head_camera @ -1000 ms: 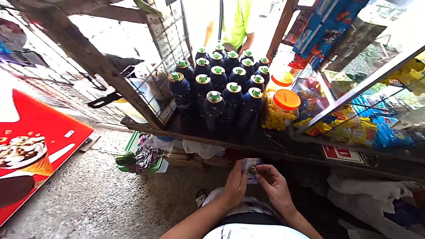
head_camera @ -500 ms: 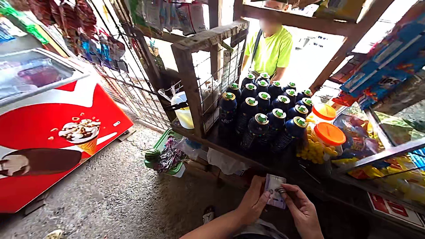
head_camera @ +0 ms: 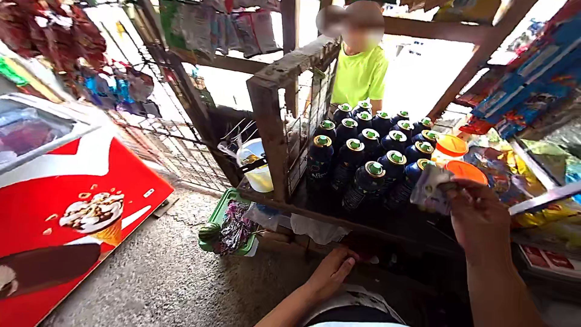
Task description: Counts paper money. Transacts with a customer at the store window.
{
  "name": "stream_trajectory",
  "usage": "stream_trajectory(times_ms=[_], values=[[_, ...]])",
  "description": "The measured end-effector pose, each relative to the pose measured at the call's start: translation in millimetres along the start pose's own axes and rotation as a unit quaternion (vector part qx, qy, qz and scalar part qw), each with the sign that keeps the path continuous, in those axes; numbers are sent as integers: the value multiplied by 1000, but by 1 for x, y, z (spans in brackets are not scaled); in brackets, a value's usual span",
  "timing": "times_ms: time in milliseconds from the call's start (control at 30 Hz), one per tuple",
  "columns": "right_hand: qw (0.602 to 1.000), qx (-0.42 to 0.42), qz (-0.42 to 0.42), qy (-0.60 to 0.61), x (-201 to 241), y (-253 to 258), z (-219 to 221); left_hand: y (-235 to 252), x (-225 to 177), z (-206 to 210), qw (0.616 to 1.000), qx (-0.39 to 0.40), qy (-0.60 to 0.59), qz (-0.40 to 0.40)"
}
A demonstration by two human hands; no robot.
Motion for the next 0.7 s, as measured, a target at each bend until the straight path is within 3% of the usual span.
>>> stream_trajectory(times_ms=[133, 200, 300, 533, 700], values=[[999, -9, 33, -13, 7, 45, 5, -28, 30, -33, 989, -2, -4, -145], [999, 16, 48, -4, 8, 72, 11, -44, 47, -50, 971, -53, -3, -232], [996, 58, 61, 18, -1, 114, 25, -64, 73, -68, 949, -130, -10, -289], [985, 137, 105, 16, -13, 201, 74, -45, 84, -65, 932, -206, -40, -295], [974, 162, 158, 11, -32, 247, 106, -31, 84, -58, 943, -199, -29, -265]])
Point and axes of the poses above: each hand's wrist, its own y-axis towards the middle knuckle, its own z-axis out of the palm, x = y × z, the point moved 3 cm from there along y, towards the middle knuckle, and after that the axes turned 14 degrees about -y, right-handed, at the moved point
